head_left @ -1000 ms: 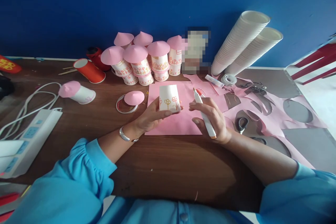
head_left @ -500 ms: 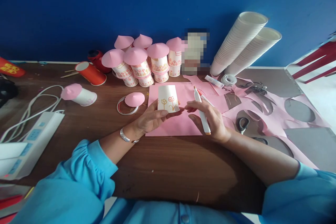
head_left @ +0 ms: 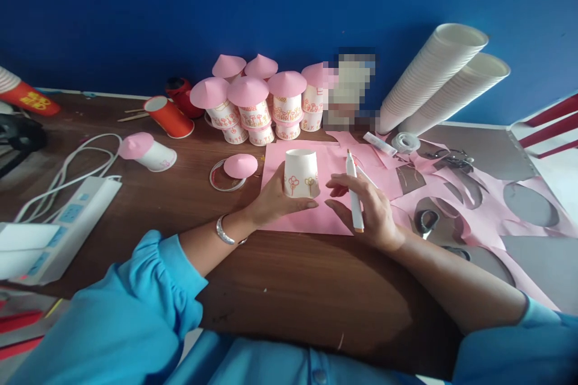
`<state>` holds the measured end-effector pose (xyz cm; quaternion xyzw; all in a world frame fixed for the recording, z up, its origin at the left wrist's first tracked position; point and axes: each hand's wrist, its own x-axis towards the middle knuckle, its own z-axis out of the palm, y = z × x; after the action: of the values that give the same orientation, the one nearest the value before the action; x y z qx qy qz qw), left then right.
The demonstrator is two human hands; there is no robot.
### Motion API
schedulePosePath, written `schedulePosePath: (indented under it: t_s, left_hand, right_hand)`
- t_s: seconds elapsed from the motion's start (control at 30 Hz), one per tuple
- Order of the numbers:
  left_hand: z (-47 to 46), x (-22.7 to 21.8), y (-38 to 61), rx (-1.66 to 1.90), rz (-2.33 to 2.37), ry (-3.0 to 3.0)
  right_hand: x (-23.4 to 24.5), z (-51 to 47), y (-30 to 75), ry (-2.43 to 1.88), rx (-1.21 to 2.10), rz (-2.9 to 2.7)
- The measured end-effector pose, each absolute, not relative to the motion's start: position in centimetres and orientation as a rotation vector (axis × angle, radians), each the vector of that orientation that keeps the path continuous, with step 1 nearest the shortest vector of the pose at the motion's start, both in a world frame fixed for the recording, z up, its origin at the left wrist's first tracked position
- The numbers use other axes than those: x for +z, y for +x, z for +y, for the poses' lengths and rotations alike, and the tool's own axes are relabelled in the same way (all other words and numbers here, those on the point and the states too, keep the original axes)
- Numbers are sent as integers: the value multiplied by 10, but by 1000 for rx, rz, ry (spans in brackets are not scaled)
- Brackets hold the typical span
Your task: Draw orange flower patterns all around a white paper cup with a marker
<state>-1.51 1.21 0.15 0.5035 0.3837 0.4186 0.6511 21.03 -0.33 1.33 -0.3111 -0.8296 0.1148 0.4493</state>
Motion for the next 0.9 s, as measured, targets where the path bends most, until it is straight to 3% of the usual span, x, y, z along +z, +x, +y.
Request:
schedulePosePath:
  t_s: [0.9]
  left_hand:
    - [11,0,-16,919,748,1303]
  right_hand:
    - [8,-3,208,-801,315,-2083]
